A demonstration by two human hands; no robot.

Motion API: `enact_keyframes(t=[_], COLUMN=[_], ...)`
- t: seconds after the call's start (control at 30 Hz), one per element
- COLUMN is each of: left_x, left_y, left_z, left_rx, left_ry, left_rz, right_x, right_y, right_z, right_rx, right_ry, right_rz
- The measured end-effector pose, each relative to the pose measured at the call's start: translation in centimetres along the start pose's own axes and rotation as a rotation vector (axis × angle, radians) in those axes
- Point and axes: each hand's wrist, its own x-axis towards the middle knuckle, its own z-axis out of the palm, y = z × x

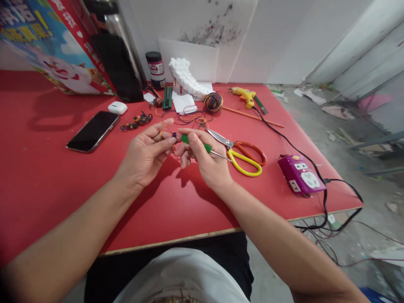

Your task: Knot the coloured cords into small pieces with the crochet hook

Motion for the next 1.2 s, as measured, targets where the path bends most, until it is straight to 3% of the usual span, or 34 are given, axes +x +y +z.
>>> enact_keyframes(t=[0.37,0.6,0.77,0.9,1.03,1.2], left_x=[-0.3,-0.5,-0.3,-0.4,-0.6,-0.5], left_y=[0.2,0.3,0.0,0.0,0.2,0.3], left_z=[0.1,0.3,0.2,0.2,0.5,0.3], left_rx=[0.065,0.212,0.266,0.255,0.251,0.219], left_ry=[0.000,0.011,-0.017,-0.032,-0.042,-0.061], left_rz=[0.055,0.121,0.160,0.196,0.176,0.158], right_x=[-0.3,-0.8,-1.1,-1.1,-0.8,-0.5], right_y=[-0.1,0.0,-0.3,-0.6,-1.0,-0.9], right_z=[-0.3,-0.9,-0.7,-0.1,0.2,0.1], right_rx=[-0.297,-0.631,-0.444,-0.244,-0.193,-0.161], right_ry=[0.043,-0.112,-0.152,-0.065,0.015,0.010], right_rz=[-0.152,-0.353,-0.337,-0.213,-0.169,-0.173])
